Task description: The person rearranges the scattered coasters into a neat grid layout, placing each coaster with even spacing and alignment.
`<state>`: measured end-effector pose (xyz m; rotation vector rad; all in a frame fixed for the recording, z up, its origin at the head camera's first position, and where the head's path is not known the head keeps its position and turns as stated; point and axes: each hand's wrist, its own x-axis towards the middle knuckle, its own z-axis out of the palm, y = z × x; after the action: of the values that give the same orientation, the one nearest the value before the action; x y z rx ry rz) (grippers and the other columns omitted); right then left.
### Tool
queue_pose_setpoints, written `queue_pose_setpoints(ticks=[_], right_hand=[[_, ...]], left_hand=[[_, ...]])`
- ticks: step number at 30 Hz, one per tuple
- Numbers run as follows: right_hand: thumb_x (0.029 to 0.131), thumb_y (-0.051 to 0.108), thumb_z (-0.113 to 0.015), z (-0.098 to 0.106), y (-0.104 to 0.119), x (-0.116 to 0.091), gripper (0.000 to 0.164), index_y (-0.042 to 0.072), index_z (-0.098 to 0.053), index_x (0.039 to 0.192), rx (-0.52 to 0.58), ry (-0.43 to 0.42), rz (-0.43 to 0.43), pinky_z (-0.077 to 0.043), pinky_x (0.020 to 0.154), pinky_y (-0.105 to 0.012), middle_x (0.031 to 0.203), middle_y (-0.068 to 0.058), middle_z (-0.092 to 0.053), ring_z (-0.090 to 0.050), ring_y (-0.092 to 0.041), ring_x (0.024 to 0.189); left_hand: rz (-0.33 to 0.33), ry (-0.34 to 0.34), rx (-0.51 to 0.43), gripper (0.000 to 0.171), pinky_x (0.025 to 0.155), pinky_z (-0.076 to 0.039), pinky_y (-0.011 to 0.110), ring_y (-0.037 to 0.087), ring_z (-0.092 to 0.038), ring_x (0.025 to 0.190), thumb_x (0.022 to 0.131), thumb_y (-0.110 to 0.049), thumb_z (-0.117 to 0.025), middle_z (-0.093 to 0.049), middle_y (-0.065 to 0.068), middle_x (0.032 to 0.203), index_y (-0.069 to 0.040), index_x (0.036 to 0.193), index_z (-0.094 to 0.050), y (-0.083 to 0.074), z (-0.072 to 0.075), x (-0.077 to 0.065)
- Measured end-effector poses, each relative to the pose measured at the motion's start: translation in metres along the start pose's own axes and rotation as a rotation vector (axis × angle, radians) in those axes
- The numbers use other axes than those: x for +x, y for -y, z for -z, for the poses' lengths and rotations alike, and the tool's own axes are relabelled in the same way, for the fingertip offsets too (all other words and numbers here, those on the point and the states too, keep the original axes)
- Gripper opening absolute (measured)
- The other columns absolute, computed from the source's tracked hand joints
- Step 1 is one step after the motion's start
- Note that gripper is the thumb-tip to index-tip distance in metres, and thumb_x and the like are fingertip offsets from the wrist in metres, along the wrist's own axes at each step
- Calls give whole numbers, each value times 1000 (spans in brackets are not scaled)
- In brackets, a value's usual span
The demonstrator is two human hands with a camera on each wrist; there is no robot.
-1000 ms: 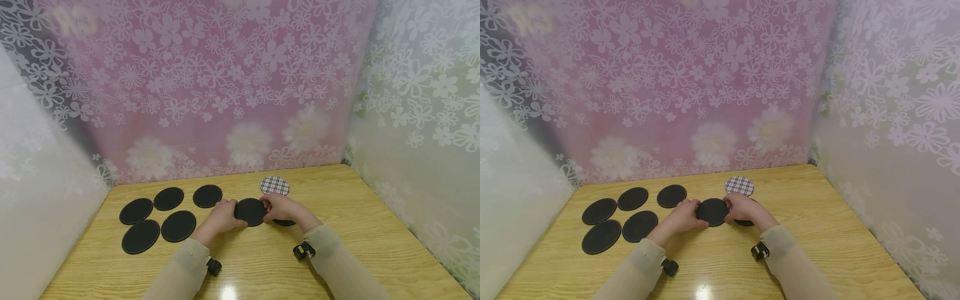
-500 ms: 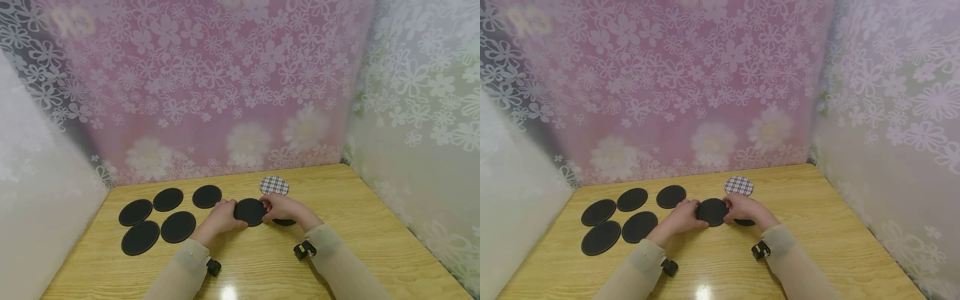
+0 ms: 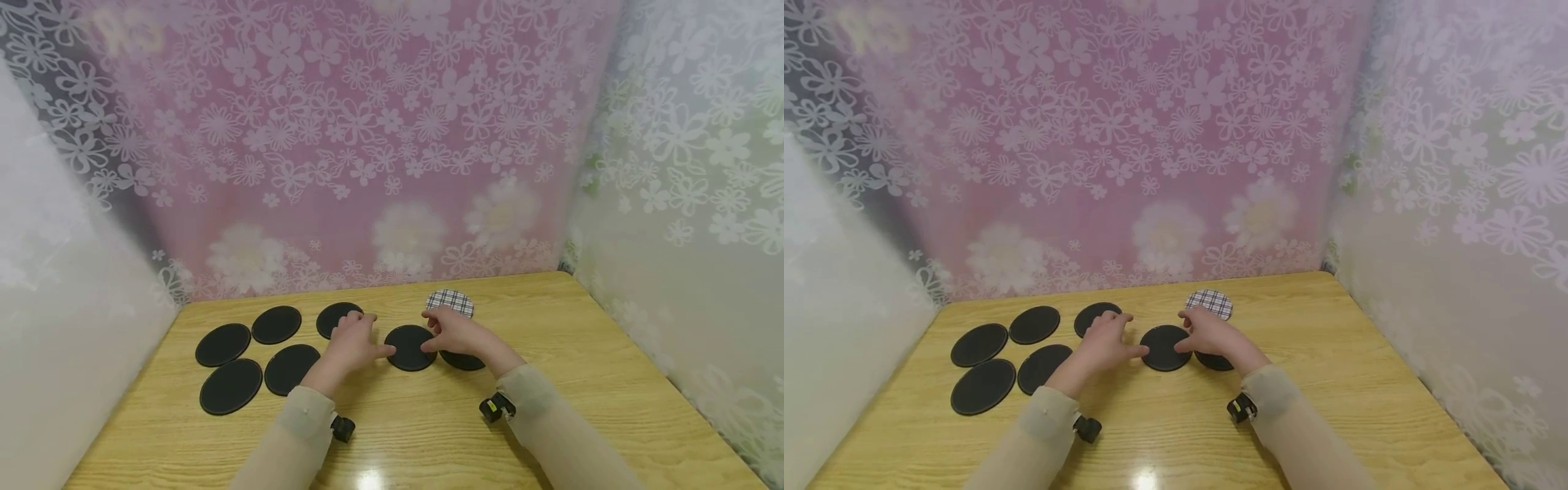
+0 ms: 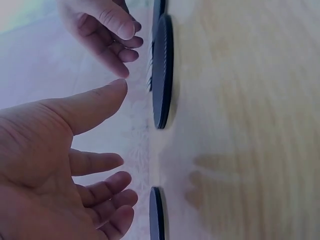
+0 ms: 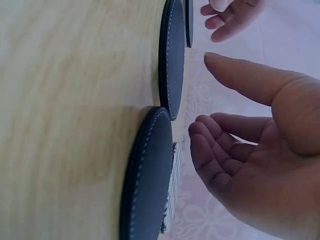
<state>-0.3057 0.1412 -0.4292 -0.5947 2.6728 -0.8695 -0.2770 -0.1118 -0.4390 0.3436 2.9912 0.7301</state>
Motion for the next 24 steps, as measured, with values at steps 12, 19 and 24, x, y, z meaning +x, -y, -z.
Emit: queue_pose_setpoints(ticks=[12,19,24], right_hand=[[102,35,-83,-2,21,27,88,6,-38,172,-100,-26,10,-36,124,-63,174,-22,-37,-37,-43,159],[102,39,-83,-7,33,48,98,7,-26,176,-103,43,41,-31,128,-61,179,-21,-25,-26,-41,165],[102,41,-83,-11,42,59,102,8,-21,177,-131,63,46,-28,129,-60,181,-21,-21,-23,-40,166]], left_hand=[[46,-78,11,89,122,-31,73,51,-38,155,99,-44,-85,-43,27,168,0,166,-45,35,19,9],[103,-102,16,99,124,-25,76,53,-34,157,98,-45,-87,-38,28,171,-2,171,-36,58,31,11],[120,-103,13,102,126,-22,73,52,-31,159,97,-46,-87,-34,28,173,0,171,-34,67,34,14]])
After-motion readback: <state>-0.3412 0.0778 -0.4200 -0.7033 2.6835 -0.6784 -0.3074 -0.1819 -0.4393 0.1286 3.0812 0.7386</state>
